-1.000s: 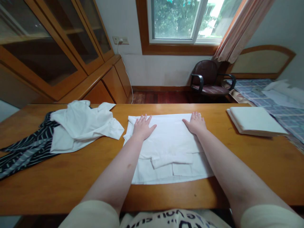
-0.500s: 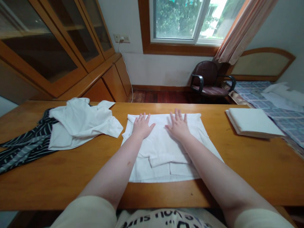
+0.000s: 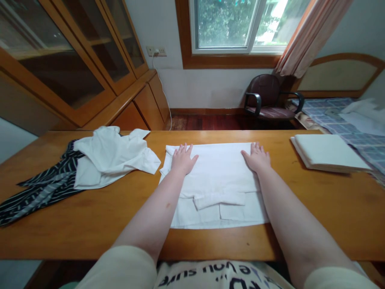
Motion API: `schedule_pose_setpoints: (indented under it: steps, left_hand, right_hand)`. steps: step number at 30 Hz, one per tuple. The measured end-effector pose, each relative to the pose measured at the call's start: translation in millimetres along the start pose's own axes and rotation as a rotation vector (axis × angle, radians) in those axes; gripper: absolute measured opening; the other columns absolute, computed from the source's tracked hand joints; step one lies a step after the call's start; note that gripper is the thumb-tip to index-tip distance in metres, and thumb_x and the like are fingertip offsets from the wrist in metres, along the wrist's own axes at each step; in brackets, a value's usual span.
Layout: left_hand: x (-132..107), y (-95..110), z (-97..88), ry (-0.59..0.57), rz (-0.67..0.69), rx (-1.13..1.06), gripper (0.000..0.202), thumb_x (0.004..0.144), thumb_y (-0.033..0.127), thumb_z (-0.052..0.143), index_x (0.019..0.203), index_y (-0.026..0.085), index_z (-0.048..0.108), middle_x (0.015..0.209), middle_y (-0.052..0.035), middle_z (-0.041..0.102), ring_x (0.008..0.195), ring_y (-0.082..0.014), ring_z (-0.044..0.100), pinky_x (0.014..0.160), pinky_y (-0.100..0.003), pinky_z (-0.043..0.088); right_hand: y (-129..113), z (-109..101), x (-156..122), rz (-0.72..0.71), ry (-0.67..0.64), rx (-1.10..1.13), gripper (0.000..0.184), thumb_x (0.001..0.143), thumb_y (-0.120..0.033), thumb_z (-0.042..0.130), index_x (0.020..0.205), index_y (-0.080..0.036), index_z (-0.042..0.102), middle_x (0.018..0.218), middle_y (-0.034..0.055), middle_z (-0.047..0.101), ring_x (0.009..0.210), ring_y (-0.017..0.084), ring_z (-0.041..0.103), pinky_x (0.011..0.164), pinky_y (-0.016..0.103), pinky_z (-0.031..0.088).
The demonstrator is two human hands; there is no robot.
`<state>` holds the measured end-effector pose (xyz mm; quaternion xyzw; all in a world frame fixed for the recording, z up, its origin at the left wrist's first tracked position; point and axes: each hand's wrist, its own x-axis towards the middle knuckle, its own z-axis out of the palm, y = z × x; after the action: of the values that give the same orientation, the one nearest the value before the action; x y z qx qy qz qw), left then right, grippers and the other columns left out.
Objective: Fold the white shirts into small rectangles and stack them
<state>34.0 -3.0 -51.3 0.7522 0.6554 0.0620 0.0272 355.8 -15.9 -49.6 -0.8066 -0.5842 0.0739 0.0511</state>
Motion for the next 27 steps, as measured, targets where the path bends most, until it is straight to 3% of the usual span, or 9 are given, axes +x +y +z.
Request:
schedule_pose_setpoints:
  steps: [3, 7, 10, 13, 16, 19, 22, 24, 27]
  left_hand:
    - [-1, -8, -0.6, 0.117, -0.256, -0.012, 0.069, 0.089, 0.051, 0.036, 0.145, 0.011, 0.034, 0.151, -0.0194, 0.033, 0.141, -0.0335, 0.024, 0.113, -0.050, 0.019]
    - [1, -28, -5.9, 0.211, -0.507, -0.127, 0.083, 0.082, 0.046, 0.050, 0.146, -0.002, 0.025, 0.147, -0.0286, 0.033, 0.139, -0.0398, 0.027, 0.110, -0.052, 0.026]
    - [5, -49, -11.7, 0.207, -0.466, -0.314, 0.080, 0.081, 0.038, 0.054, 0.146, 0.003, 0.025, 0.137, -0.0252, 0.048, 0.131, -0.0361, 0.042, 0.107, -0.047, 0.035]
    - [12, -70, -15.7, 0.225, -0.431, -0.624, 0.074, 0.079, 0.033, 0.059, 0.144, 0.012, 0.031, 0.125, -0.0167, 0.060, 0.114, -0.0278, 0.058, 0.099, -0.040, 0.045]
    - [14, -83, -18.6, 0.204, -0.431, -0.950, 0.065, 0.076, 0.029, 0.064, 0.136, 0.016, 0.041, 0.122, -0.0134, 0.062, 0.099, -0.0209, 0.065, 0.088, -0.034, 0.051]
    - [10, -88, -22.7, 0.099, -0.419, -1.176, 0.068, 0.071, 0.023, 0.068, 0.134, 0.016, 0.043, 0.118, -0.0136, 0.064, 0.090, -0.0191, 0.067, 0.079, -0.033, 0.054]
    - [6, -89, -26.3, -0.021, -0.375, -1.284, 0.059, 0.065, 0.022, 0.071, 0.121, 0.013, 0.053, 0.105, -0.0113, 0.069, 0.081, -0.0198, 0.068, 0.074, -0.033, 0.054]
    - [5, -90, -26.4, -0.055, -0.356, -1.288, 0.045, 0.061, 0.026, 0.073, 0.103, 0.013, 0.062, 0.094, -0.0083, 0.072, 0.079, -0.0204, 0.067, 0.073, -0.032, 0.054]
    - [5, -94, -22.5, -0.023, -0.404, -1.218, 0.038, 0.055, 0.035, 0.077, 0.085, 0.014, 0.067, 0.080, -0.0056, 0.072, 0.071, -0.0211, 0.067, 0.068, -0.032, 0.053]
  right_hand:
    - [13, -1, -1, 0.130, 0.050, 0.053, 0.083, 0.089, -0.063, 0.022, 0.151, -0.007, 0.020, 0.155, 0.0196, 0.020, 0.143, 0.034, 0.014, 0.111, 0.059, 0.011]
    - [12, -2, 3, 0.105, 0.093, 0.057, 0.073, 0.090, -0.056, 0.031, 0.143, -0.007, 0.038, 0.153, 0.0212, 0.026, 0.142, 0.037, 0.013, 0.110, 0.063, 0.009]
    - [12, -4, 5, -0.030, 0.070, 0.063, 0.055, 0.091, -0.045, 0.038, 0.129, -0.009, 0.053, 0.151, 0.0179, 0.031, 0.142, 0.035, 0.015, 0.110, 0.062, 0.009]
    - [16, -6, 7, -0.123, 0.092, 0.226, 0.046, 0.087, -0.037, 0.048, 0.126, -0.015, 0.054, 0.146, 0.0150, 0.042, 0.136, 0.031, 0.032, 0.109, 0.054, 0.023]
    - [21, -7, 9, -0.124, 0.153, 0.545, 0.053, 0.081, -0.033, 0.056, 0.132, -0.018, 0.048, 0.136, 0.0128, 0.053, 0.119, 0.025, 0.053, 0.098, 0.039, 0.042]
    - [24, -10, 12, -0.015, 0.171, 0.789, 0.072, 0.074, -0.032, 0.063, 0.139, -0.012, 0.038, 0.128, 0.0159, 0.059, 0.106, 0.024, 0.061, 0.088, 0.034, 0.048]
    - [27, -14, 13, 0.058, 0.140, 0.825, 0.074, 0.065, -0.033, 0.072, 0.132, -0.010, 0.049, 0.109, 0.0133, 0.068, 0.094, 0.025, 0.064, 0.082, 0.033, 0.048]
    - [30, -15, 13, 0.060, 0.133, 0.826, 0.058, 0.061, -0.035, 0.075, 0.114, -0.012, 0.064, 0.096, 0.0092, 0.071, 0.086, 0.024, 0.064, 0.075, 0.031, 0.048]
    - [32, -13, 10, 0.072, 0.123, 0.942, 0.040, 0.061, -0.041, 0.074, 0.091, -0.015, 0.070, 0.080, 0.0041, 0.070, 0.072, 0.021, 0.063, 0.060, 0.027, 0.046]
